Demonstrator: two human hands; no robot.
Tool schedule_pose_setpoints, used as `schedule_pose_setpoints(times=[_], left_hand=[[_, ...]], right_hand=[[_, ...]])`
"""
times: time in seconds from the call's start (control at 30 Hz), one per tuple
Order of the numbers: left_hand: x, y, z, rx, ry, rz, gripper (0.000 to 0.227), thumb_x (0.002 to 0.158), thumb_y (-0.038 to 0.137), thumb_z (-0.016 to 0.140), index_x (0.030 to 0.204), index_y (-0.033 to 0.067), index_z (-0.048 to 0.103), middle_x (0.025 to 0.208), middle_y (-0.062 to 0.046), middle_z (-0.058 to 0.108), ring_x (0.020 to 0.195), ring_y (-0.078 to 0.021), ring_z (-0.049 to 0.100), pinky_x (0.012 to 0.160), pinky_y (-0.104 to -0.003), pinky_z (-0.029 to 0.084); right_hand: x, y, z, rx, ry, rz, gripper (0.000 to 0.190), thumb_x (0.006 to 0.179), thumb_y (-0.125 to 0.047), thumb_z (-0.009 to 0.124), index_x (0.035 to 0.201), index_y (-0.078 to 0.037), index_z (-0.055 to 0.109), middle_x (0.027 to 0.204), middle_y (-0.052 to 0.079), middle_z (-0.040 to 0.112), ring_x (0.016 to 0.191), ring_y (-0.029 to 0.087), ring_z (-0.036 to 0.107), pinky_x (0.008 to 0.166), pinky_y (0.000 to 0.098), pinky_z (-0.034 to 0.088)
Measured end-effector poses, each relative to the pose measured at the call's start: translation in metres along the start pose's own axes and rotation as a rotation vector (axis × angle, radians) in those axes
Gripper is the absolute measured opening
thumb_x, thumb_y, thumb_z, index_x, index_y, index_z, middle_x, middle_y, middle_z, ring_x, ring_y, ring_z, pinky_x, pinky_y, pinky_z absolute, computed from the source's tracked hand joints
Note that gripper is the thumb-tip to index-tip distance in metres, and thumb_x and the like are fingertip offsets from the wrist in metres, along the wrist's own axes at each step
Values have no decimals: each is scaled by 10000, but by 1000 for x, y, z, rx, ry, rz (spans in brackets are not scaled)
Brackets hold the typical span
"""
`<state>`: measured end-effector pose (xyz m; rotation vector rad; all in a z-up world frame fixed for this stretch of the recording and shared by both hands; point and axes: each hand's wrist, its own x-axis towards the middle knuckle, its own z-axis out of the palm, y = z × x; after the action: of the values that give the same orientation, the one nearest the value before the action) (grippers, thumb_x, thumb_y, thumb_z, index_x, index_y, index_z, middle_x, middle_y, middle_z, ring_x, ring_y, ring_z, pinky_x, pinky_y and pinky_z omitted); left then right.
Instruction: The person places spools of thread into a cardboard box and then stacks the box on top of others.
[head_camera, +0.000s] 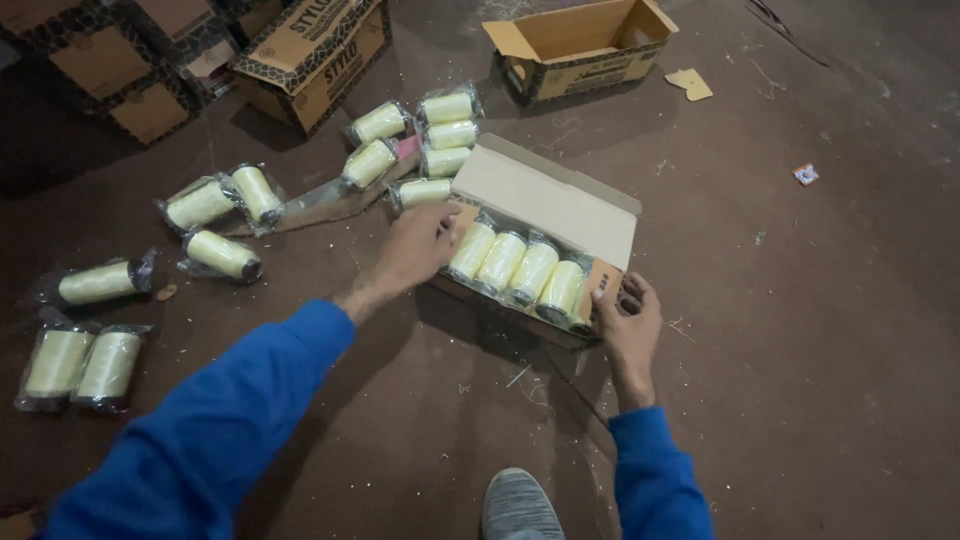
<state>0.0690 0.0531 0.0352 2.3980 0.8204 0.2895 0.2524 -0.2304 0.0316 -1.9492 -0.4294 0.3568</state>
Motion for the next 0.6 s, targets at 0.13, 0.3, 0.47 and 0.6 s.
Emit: schedule_pose_setpoints(times=[0.13,0.3,0.47,0.6], left_hand=[[19,-36,22,39,4,-4,525,894,323,702,1391,173,624,1232,-113,629,1201,-335,641,997,-508,547],[13,-7,-9,-37,-135,-252,988,795,318,838,1605,46,341,1503,-251,383,1388,-491,362,1060,-678,385],[36,-4,2,71,-198,-281,1056,777,280,869,1621,64,273,1573,-268,339,1442,-507,329,1074,-662,393],[34,23,-14,-24,-203,-204,1162,731,122,884,1656,85,182,1607,-235,328,1453,-499,325,1122,-660,358]], right_hand=[[-5,-22,0,57,-51,160,1045,819,-313,859,1614,20,268,1528,327,438,1385,504,469,1109,615,459],[16,-13,3,76,-161,183,898,841,-185,823,1591,10,369,1289,267,628,1100,349,654,867,517,586],[13,-22,6,123,-164,216,867,826,-102,796,1578,-2,375,1254,249,613,1076,329,636,847,487,586],[10,-23,7,290,-160,217,916,783,-18,804,1580,-18,352,1421,197,548,1259,308,550,986,481,548]])
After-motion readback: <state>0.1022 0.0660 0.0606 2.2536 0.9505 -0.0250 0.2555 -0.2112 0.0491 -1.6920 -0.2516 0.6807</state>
